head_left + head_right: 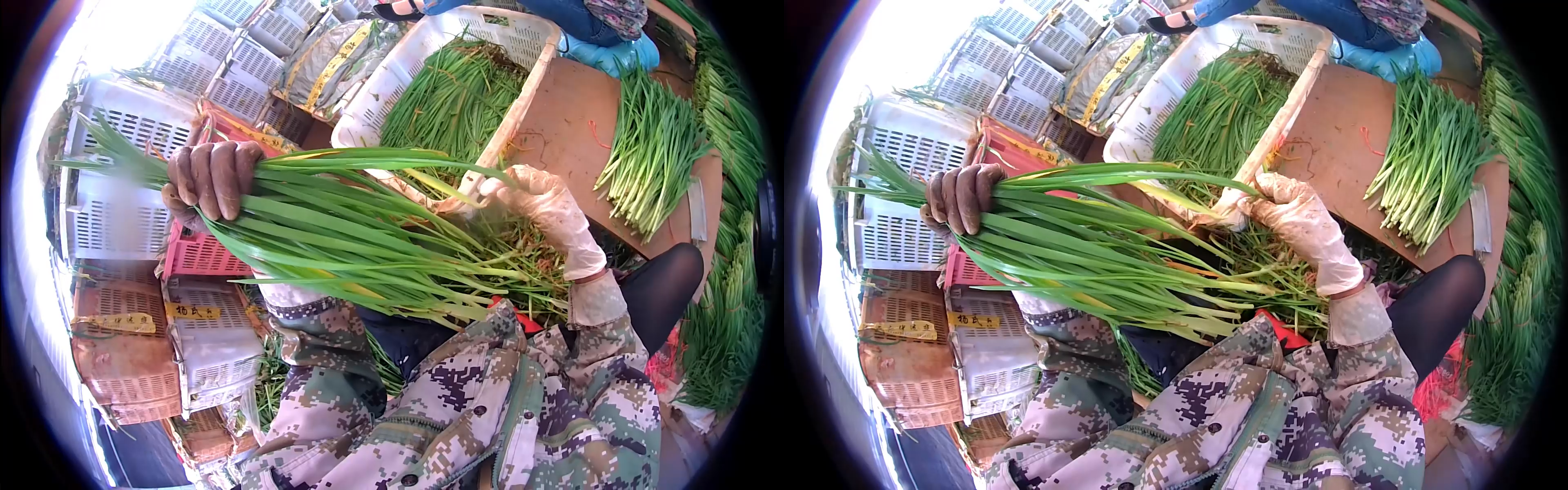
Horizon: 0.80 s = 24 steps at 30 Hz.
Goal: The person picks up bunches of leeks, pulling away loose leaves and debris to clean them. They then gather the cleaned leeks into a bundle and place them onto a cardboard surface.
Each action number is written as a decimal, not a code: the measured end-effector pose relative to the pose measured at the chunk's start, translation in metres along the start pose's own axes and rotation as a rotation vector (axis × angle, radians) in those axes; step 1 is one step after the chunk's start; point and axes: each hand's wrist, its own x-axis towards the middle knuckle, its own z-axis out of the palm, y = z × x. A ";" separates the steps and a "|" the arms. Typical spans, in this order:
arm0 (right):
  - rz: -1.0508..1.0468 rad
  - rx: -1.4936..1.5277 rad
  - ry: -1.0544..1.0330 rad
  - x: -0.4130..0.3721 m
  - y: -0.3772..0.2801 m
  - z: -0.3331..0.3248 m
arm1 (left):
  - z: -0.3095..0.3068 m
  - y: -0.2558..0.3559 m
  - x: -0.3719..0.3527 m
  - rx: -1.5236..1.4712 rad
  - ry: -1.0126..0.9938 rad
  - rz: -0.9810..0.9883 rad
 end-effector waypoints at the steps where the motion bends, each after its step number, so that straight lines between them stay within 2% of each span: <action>1: -0.051 0.082 -0.011 0.000 0.000 0.004 | 0.001 -0.002 0.000 -0.023 0.002 0.026; 2: -0.103 0.163 -0.023 0.000 -0.001 0.008 | 0.002 -0.004 0.001 -0.046 0.003 0.053; 4: -0.072 0.203 -0.001 -0.002 -0.009 0.012 | 0.004 -0.006 0.004 -0.047 0.006 0.052; 6: -0.048 0.033 -0.032 -0.001 -0.012 0.013 | 0.004 -0.006 0.007 -0.048 0.011 0.047; 7: 0.022 0.243 -0.084 0.000 -0.010 0.015 | 0.001 -0.007 0.009 -0.055 -0.018 0.030; 10: 0.025 0.181 -0.166 0.004 -0.014 0.020 | 0.002 -0.009 0.013 -0.058 -0.038 0.009; 11: -0.018 0.312 -0.187 0.003 -0.013 0.023 | 0.004 -0.010 0.014 -0.055 -0.027 0.009; 12: -0.019 0.315 -0.186 0.005 -0.006 0.022 | 0.004 -0.012 0.015 -0.055 -0.028 0.006; 14: -0.015 0.258 -0.334 0.008 -0.010 0.023 | 0.005 -0.015 0.019 -0.065 -0.045 0.015; 15: -0.011 0.064 -0.364 0.001 -0.017 0.013 | 0.008 -0.017 0.018 -0.055 -0.020 0.033; 20: -0.062 0.149 -0.390 -0.002 -0.008 0.012 | 0.015 -0.021 0.022 -0.015 0.002 0.033; 22: 0.043 0.073 -0.472 -0.001 -0.011 0.011 | 0.011 -0.023 0.026 -0.052 -0.103 -0.015; 23: 0.103 -0.049 -0.429 -0.006 -0.028 0.011 | 0.010 -0.023 0.028 -0.046 -0.103 -0.016; 24: 0.101 -0.048 -0.434 -0.005 -0.028 0.012 | 0.009 -0.023 0.031 -0.083 -0.160 -0.030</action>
